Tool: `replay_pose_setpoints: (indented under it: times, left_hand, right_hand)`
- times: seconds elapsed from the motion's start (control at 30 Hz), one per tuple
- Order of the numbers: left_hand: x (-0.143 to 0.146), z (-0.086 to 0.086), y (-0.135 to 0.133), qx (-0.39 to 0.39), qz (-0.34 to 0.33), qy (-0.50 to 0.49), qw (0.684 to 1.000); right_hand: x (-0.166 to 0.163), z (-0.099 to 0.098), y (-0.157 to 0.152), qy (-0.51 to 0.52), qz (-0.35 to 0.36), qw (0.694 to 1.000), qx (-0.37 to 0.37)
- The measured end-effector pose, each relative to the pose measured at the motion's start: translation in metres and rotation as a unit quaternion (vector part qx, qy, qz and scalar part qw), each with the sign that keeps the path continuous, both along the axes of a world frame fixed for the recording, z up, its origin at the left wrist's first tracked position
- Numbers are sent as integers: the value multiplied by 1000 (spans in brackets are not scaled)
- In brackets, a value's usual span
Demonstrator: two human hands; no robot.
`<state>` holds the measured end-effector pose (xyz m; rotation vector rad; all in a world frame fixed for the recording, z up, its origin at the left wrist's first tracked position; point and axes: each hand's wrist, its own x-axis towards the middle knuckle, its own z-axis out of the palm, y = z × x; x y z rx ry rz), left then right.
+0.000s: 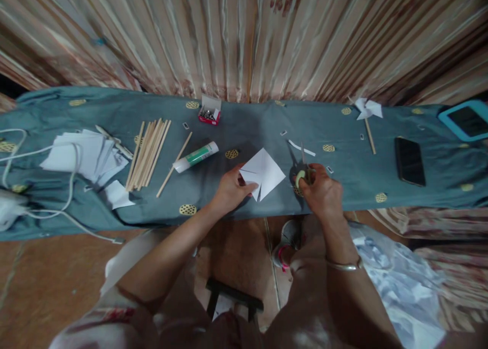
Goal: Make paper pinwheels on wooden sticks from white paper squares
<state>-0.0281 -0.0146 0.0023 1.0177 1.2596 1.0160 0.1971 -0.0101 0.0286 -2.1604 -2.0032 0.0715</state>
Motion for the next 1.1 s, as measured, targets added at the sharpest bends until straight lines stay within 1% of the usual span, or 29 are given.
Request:
replay_pose_setpoints:
  times: [0.1,0.3,0.43,0.53,0.6,0.63,0.7,0.77,0.8,0.9,0.97,1.1]
  left_hand:
    - [-4,0,-1,3,-4,21,1000]
    - [-13,5,-2,4,-13,10,1000]
    - [-24,7,-3,9,-4,7,1000]
    - [-41,13,-3,41,6,49,998]
    - [-57,19,-3,82,37,109,990]
    - [-67,23,-2,115,62,154,979]
    - [-88,31,-1,180,107,260,943]
    - [-107,35,1,216,125,352,902]
    - [-115,35,2,223,117,396,883]
    - [-132,31,2,206,38,507,836]
    - [-136,26,1,195,7,548,813]
    - [-138,20,1,184,-14,598,780]
  right_hand:
    - [-2,-2,4,-20,2,1000,17]
    - [-5,-5,11,-39,0,999,12]
    - [-4,-11,14,-36,9,999,21]
    - [-3,-14,17,-29,21,999,30]
    - [-3,-16,19,-25,24,999,29]
    - [-3,-16,19,-24,22,999,29]
    - [-3,-17,21,-24,17,999,33]
    - [-2,-18,24,-23,13,999,42]
    - [-1,-18,25,-22,11,999,46]
    - [-1,-17,27,-24,1,999,45]
    - [-2,-16,27,-30,-6,999,38]
    - [-4,-13,27,-52,-4,998,31]
